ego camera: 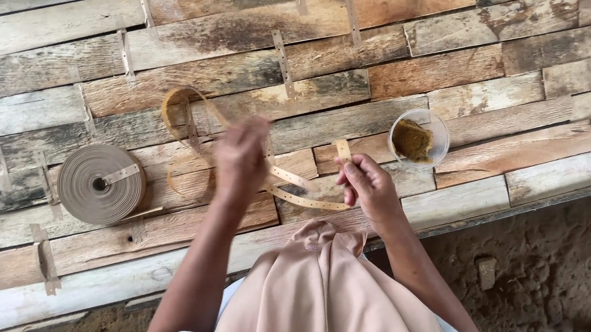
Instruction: The person applies adhesive from a small container onto a perforated tape and presses the tape onto a wooden plank surface. The person repeats this process multiple times, attaching several strips of tape to the planks.
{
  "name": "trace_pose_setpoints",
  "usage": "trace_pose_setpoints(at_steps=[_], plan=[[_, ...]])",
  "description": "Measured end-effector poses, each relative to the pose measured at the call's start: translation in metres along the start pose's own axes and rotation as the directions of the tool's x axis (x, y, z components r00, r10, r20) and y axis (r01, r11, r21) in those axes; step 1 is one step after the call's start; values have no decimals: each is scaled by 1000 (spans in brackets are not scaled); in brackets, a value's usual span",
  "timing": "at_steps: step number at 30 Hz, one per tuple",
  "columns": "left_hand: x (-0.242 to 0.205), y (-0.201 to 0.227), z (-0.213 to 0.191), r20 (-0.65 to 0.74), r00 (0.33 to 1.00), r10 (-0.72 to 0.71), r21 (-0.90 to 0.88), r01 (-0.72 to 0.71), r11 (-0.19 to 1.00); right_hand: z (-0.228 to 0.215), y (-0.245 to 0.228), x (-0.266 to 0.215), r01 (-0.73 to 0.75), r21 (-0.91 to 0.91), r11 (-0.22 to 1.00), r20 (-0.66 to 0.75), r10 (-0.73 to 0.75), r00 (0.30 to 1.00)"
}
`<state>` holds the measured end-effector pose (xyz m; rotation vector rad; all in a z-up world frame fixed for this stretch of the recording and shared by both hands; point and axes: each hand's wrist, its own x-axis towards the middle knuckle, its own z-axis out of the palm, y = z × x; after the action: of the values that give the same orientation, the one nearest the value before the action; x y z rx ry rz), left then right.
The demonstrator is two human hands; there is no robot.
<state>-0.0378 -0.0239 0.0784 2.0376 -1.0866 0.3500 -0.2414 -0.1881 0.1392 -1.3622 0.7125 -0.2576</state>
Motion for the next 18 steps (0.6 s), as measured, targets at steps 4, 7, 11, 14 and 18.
trace_pose_setpoints(at_steps=[4, 7, 11, 14, 18], plan=[[-68, 10, 41, 303, 952, -47, -164, 101, 981, 21, 5, 14, -65, 75, 995, -8, 66, 998], [-93, 18, 26, 682, 689, -245, 121, 224, 967, 25, 51, 31, -252, 147, 956, 7, 254, 967], [-72, 18, 4, 734, 479, -481, 418, 239, 876, 26, 92, 31, -404, 162, 900, -6, 410, 912], [-49, 21, 8, 608, 736, -297, 263, 166, 950, 31, 103, 23, -439, 173, 882, -31, 450, 892], [-35, 29, 24, 503, 864, -31, 180, -69, 981, 37, 97, 14, -426, 180, 887, -145, 452, 880]])
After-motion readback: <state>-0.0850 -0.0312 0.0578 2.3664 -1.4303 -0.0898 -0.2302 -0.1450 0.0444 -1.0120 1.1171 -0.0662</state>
